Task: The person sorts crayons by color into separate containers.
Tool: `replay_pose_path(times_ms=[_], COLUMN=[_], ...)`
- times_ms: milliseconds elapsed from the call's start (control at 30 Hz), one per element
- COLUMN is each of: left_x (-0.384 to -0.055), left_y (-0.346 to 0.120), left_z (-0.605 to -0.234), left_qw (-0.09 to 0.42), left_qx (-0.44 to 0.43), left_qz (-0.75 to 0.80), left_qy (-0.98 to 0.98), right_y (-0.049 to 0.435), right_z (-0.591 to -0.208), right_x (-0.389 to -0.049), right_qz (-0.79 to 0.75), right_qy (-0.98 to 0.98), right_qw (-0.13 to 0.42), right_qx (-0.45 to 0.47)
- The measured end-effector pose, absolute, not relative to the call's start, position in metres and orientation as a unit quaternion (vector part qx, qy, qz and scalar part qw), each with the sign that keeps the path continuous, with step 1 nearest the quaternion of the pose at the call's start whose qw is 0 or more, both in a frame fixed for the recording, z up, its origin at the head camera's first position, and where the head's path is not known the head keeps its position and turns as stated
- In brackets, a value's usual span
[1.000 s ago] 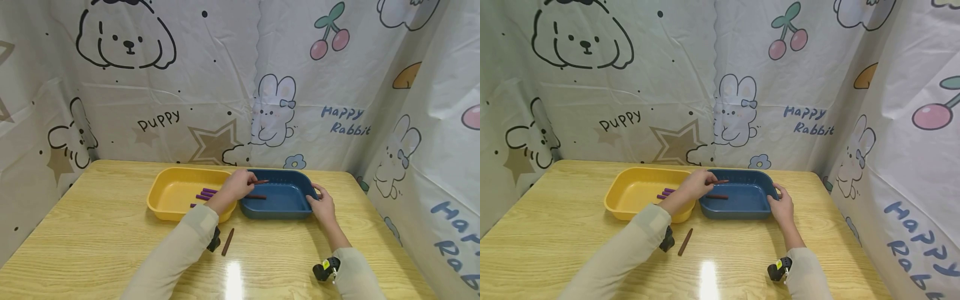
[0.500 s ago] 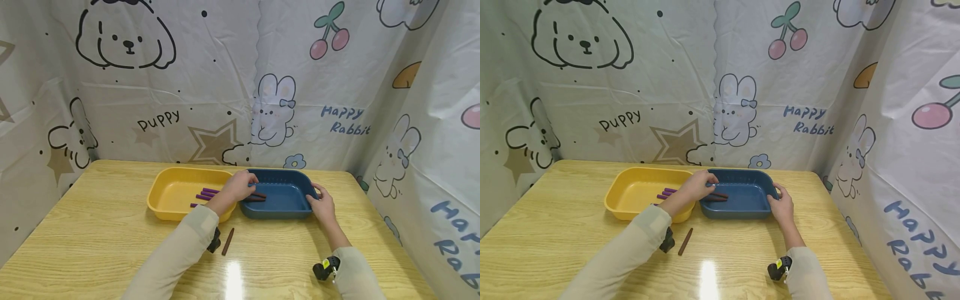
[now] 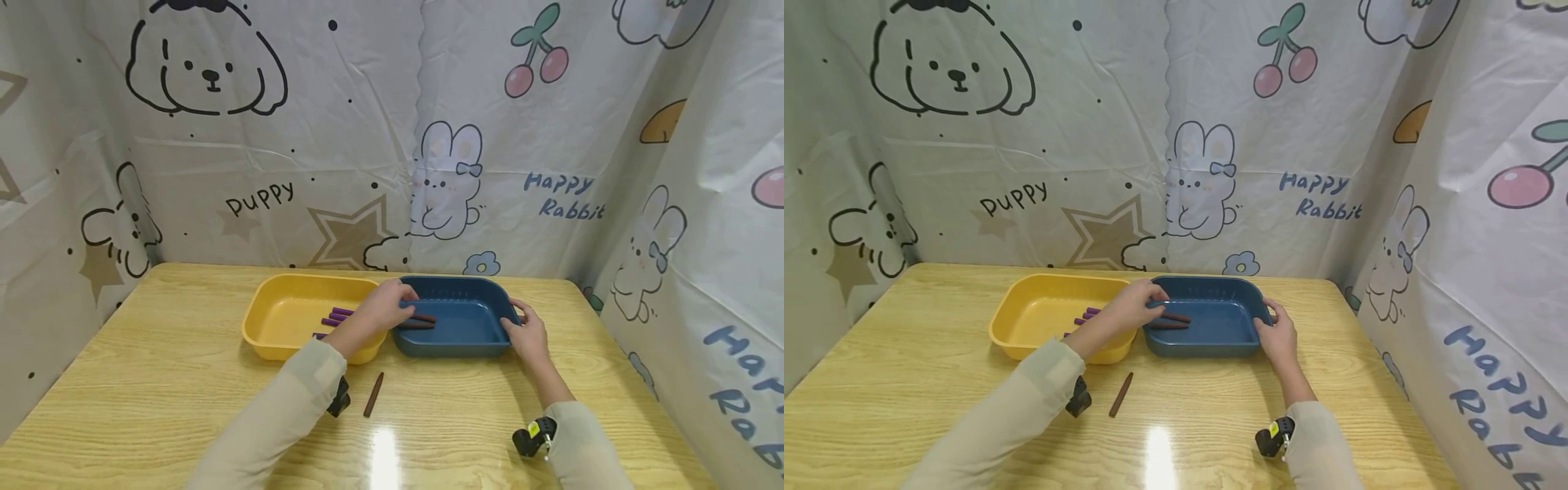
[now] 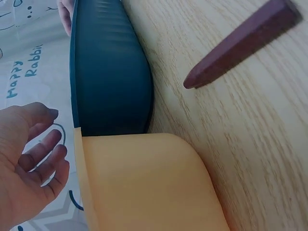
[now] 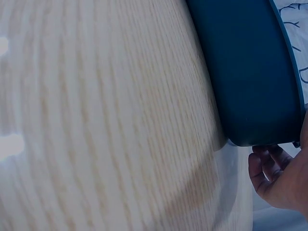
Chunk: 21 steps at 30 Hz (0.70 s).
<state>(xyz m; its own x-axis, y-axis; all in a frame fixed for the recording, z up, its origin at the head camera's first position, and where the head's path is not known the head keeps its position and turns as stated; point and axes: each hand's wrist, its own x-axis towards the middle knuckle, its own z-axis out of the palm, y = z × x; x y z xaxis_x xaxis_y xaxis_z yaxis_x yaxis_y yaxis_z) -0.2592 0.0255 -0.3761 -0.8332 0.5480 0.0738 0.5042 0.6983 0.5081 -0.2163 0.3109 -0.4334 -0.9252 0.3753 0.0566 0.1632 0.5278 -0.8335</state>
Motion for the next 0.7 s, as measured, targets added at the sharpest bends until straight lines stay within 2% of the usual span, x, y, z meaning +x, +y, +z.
replay_pose_path(times_ms=[400,700], left_x=[-0.243,-0.228], left_y=[0.012,-0.002], left_z=[-0.377,-0.375], left_qw=[0.053,0.022], left_qx=[0.29,0.297], left_qz=[0.297,0.296], left_qy=[0.908,0.908], right_y=[0.312,0.312], right_z=[-0.433,-0.434], right_x=[-0.218,-0.218], right_qz=[0.453,0.452], right_qy=[-0.871,-0.871], right_qw=[0.095,0.1], right_qx=[-0.165,-0.164])
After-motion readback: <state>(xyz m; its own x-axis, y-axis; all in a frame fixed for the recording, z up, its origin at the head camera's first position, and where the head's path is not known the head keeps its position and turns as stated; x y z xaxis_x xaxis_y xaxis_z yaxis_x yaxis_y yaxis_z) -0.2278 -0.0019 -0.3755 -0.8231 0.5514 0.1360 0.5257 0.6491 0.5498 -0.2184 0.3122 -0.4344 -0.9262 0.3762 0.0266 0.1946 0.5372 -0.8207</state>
